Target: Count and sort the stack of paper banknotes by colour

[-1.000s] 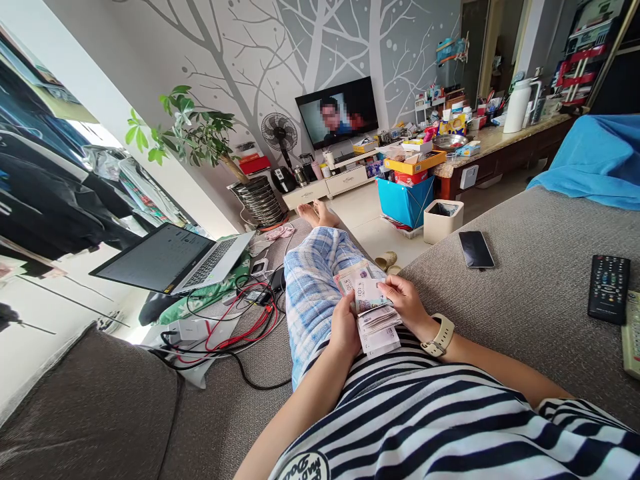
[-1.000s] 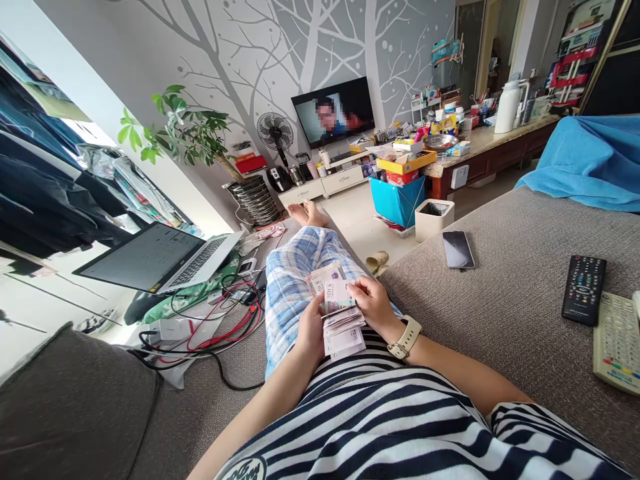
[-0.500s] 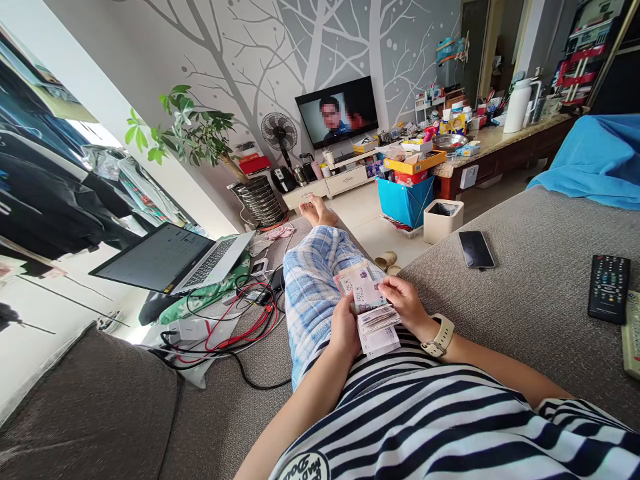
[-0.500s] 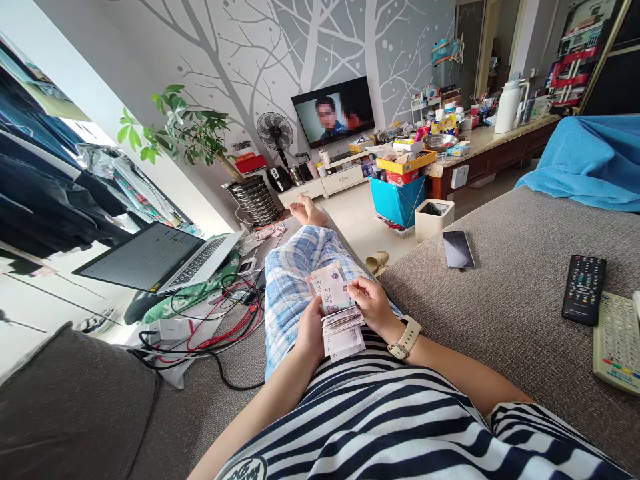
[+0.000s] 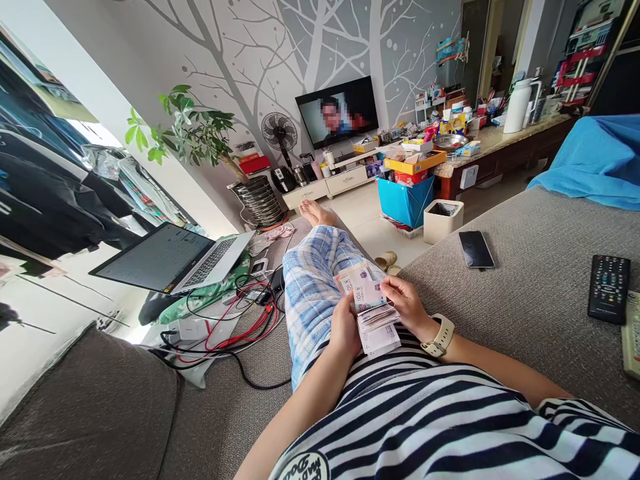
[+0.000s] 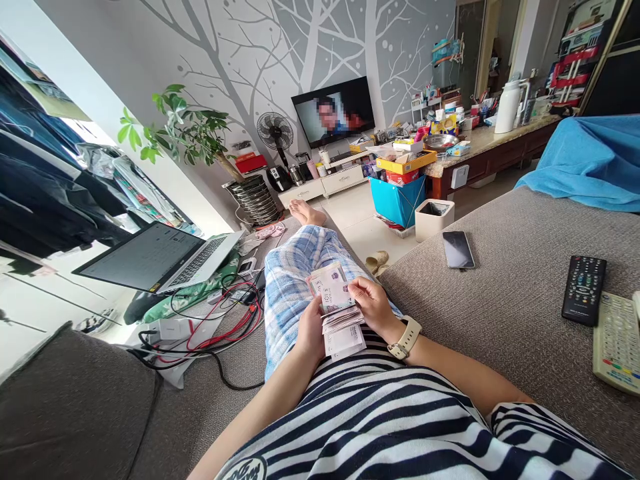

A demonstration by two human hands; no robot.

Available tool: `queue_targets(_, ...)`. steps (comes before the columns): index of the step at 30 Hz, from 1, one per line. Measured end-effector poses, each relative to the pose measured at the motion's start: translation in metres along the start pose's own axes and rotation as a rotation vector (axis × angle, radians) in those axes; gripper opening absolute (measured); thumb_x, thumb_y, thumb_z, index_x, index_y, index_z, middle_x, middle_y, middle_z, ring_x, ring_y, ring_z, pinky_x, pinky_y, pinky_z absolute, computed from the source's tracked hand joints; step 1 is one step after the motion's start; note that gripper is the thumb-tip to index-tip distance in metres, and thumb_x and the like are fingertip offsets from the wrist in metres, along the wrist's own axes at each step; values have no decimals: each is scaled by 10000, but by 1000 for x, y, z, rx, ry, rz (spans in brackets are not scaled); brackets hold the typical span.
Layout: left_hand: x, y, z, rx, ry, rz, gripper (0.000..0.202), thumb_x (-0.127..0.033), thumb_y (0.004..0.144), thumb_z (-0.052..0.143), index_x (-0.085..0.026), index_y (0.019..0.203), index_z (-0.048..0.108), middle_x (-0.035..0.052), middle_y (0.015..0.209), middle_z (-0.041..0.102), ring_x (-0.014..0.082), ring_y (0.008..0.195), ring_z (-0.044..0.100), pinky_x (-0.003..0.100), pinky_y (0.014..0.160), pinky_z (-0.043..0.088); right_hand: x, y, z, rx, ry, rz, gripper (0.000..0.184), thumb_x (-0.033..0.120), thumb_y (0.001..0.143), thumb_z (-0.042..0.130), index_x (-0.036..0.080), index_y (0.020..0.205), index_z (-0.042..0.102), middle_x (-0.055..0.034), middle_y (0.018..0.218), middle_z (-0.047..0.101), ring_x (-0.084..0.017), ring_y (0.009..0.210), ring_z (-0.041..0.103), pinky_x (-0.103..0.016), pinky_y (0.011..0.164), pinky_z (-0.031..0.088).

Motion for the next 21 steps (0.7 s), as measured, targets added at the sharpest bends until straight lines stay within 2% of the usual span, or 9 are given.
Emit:
queue_targets(5,0,3,0,59,18,22,240,-260,696,632,-142,901,666,60,869,741,242,885,695,356,831,529,1,0,0,17,-9,-13,329,453,893,523,200,685,527,25,619,421,-134,576,369,-271,554,317)
queue_targets(9,0,4,0,72,37,30,240,-264,689,639,-137,891,667,54,826,736,237,868,693,346,817,528,3,0,1,19,-17,-14,334,458,896,515,201,683,527,23,617,434,-137,574,381,-273,556,328)
queue_targets(14,1,4,-2,35,23,13,182,-266,692,641,-148,829,654,46,774,728,240,863,695,355,823,530,3,-1,1,16,-10,-29,320,423,898,527,202,666,526,26,596,431,-133,562,387,-270,551,329)
queue_targets(17,1,3,-3,1,3,-18,214,-271,719,626,-149,892,660,56,822,738,243,884,698,369,840,532,-1,0,0,6,12,-18,331,429,892,538,203,650,521,30,564,445,-127,532,399,-267,534,330)
queue_targets(21,2,3,-5,-31,-18,-31,265,-266,754,602,-134,975,664,92,934,745,253,919,700,392,873,529,-8,0,3,46,72,29,332,457,906,507,201,709,583,24,503,530,-126,469,452,-266,512,351)
Point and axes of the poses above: each hand's wrist, its own y-axis towards the middle knuckle, its own z-axis out of the palm, x = y × z, the point moved 5 cm from there along y, towards the middle knuckle
